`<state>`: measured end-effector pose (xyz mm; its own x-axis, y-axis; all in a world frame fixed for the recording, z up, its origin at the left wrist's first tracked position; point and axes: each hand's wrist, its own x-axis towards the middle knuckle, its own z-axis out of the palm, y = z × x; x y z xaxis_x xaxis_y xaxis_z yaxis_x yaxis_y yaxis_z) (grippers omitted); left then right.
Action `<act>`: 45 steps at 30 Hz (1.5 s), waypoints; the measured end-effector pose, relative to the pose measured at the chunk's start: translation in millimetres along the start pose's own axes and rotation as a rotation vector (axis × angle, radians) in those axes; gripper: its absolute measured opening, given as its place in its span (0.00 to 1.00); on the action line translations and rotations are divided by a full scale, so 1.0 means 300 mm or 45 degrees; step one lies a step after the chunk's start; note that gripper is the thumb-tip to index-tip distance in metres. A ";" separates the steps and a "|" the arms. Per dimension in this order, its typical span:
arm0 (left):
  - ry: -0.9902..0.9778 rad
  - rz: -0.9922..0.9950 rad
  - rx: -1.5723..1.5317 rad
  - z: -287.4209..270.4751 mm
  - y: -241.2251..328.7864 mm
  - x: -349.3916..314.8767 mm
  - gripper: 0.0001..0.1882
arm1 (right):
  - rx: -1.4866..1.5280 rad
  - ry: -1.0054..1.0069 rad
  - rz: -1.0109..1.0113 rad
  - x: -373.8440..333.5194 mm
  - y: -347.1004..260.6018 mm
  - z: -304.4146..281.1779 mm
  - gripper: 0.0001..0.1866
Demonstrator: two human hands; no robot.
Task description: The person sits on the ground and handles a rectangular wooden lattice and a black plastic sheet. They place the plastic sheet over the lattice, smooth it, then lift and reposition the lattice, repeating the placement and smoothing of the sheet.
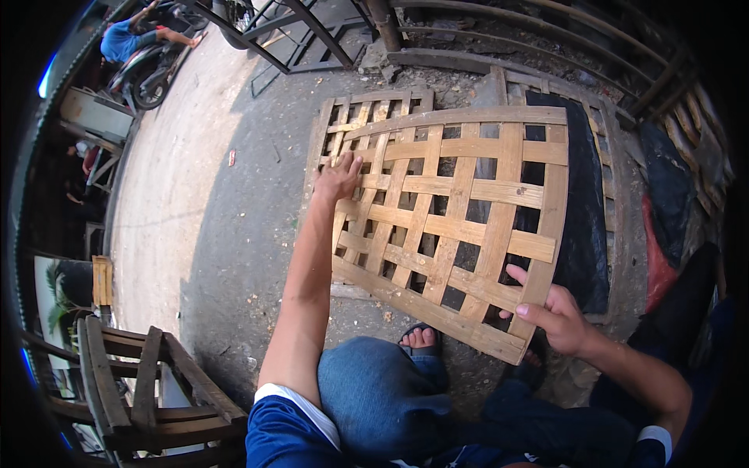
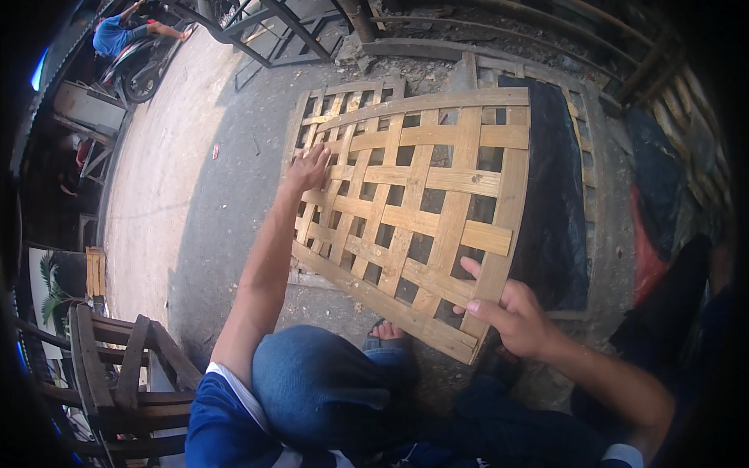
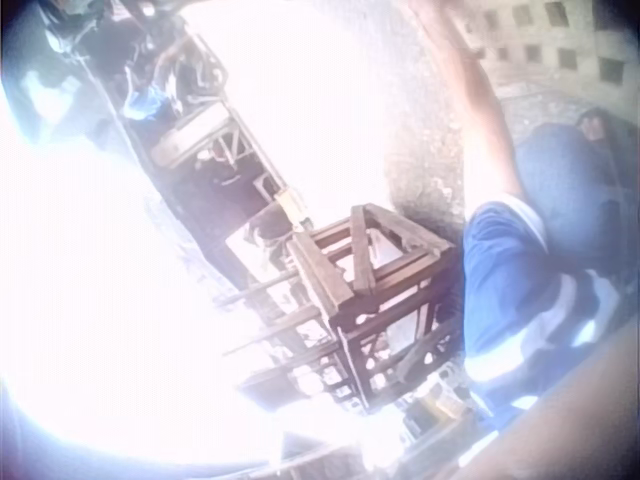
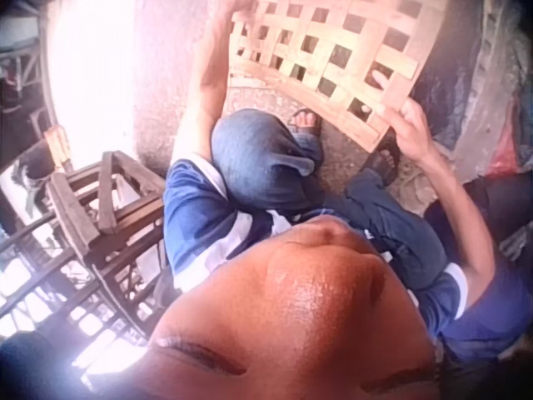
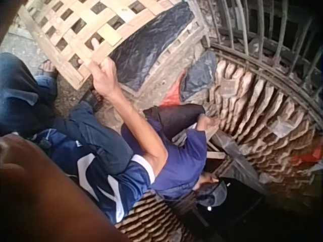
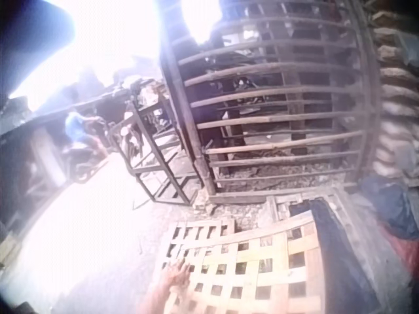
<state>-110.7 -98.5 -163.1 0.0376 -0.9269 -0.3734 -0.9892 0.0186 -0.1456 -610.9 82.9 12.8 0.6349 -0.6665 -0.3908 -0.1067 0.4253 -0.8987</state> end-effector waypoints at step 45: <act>0.414 -0.284 -0.898 0.181 -0.162 -0.265 0.36 | -1.164 0.343 -1.020 0.073 -0.198 -0.079 0.23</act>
<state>-57.8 -5.3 -176.0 0.3086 -0.9456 -0.1027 -0.8242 -0.3197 0.4675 -608.9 28.4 52.9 0.6015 -0.6917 0.3996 -0.3238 -0.6685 -0.6696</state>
